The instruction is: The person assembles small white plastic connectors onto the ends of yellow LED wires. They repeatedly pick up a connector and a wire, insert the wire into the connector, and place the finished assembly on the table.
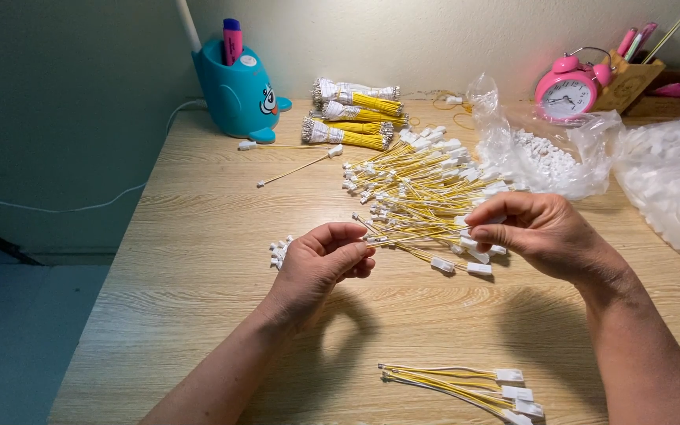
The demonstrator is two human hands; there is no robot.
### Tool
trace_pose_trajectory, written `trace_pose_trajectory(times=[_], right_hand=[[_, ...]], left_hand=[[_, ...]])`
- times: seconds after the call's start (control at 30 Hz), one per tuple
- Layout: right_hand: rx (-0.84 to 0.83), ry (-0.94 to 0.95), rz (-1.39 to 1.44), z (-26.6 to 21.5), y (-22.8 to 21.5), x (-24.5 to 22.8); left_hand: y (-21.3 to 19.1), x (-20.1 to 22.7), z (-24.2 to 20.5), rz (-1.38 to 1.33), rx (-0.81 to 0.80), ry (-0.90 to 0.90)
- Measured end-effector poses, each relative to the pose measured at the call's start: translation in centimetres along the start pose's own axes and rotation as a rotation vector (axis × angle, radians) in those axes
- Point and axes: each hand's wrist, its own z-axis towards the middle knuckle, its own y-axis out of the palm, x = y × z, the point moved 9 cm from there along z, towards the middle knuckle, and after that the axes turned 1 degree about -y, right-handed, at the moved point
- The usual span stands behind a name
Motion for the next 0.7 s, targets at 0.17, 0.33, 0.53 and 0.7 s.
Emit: trace_pose_trajectory(times=[0.17, 0.33, 0.53, 0.7], right_hand=[[-0.006, 0.006, 0.056, -0.2, 0.4, -0.6], [0.014, 0.031, 0.059, -0.3, 0.0, -0.6], [-0.042, -0.003, 0.014, -0.4, 0.2, -1.2], [0.021, 0.124, -0.106, -0.2, -0.1, -0.2]], left_hand=[[0.1, 0.2, -0.1, 0.031, -0.004, 0.005], [-0.1, -0.3, 0.3, 0.052, -0.035, 0.056], [0.0, -0.1, 0.3, 0.038, -0.067, 0.075], [0.0, 0.2, 0.0, 0.035, -0.040, 0.048]])
